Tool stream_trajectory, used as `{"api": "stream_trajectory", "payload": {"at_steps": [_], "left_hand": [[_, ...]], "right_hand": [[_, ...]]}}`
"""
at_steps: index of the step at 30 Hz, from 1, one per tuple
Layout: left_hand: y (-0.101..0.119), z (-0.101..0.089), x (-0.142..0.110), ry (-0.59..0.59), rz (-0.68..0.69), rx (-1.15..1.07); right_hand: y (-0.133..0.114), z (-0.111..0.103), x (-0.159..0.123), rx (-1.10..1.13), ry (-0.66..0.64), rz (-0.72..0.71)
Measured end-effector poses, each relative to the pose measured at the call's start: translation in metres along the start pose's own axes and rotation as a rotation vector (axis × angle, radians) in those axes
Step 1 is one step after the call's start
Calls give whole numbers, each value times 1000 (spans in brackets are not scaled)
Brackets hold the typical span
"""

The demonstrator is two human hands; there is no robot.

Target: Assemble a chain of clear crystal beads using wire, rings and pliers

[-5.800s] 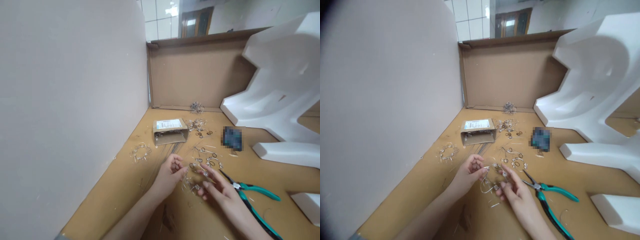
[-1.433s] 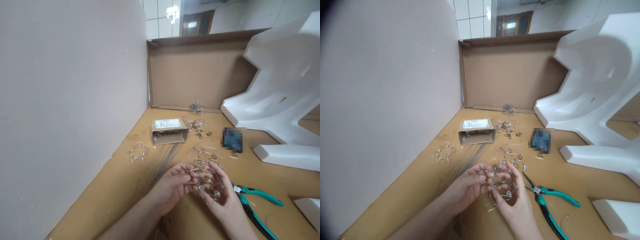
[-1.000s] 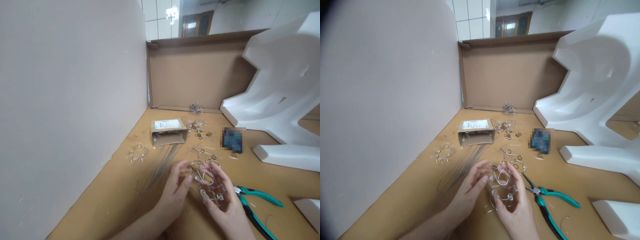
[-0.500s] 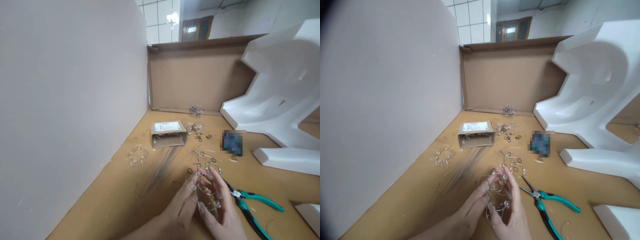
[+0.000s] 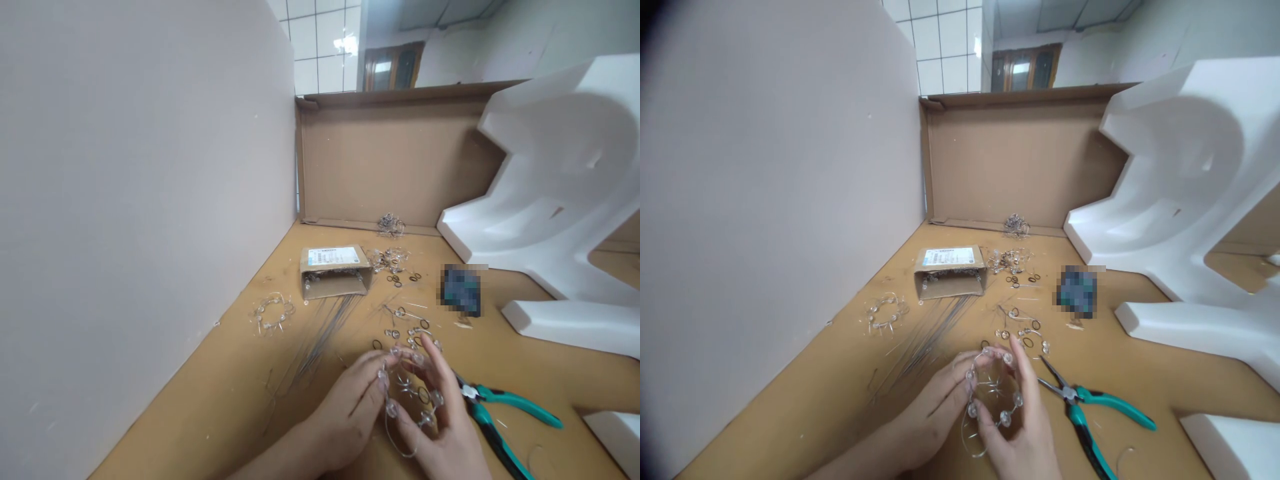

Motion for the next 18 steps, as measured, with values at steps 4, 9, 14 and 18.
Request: {"api": "stream_trajectory", "payload": {"at_steps": [4, 9, 14, 18], "left_hand": [[-5, -4, 3, 99, -110, -31], [-19, -1, 6, 94, -359, -336], [-26, 2, 5, 128, -456, -396], [-27, 0, 6, 137, -488, -420]], "right_hand": [[-1, -3, 4, 21, 52, 51], [0, -4, 6, -28, 44, 20], [3, 1, 2, 28, -20, 53], [2, 5, 1, 103, -63, 101]]}}
Point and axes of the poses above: each hand's wrist, its own x-axis towards the middle knuckle, its own z-axis out of the palm, y = z × x, the point moved 5 cm from there along x, towards the middle knuckle, and after that the axes turned 12 degrees about y, right-handed, at the moved point
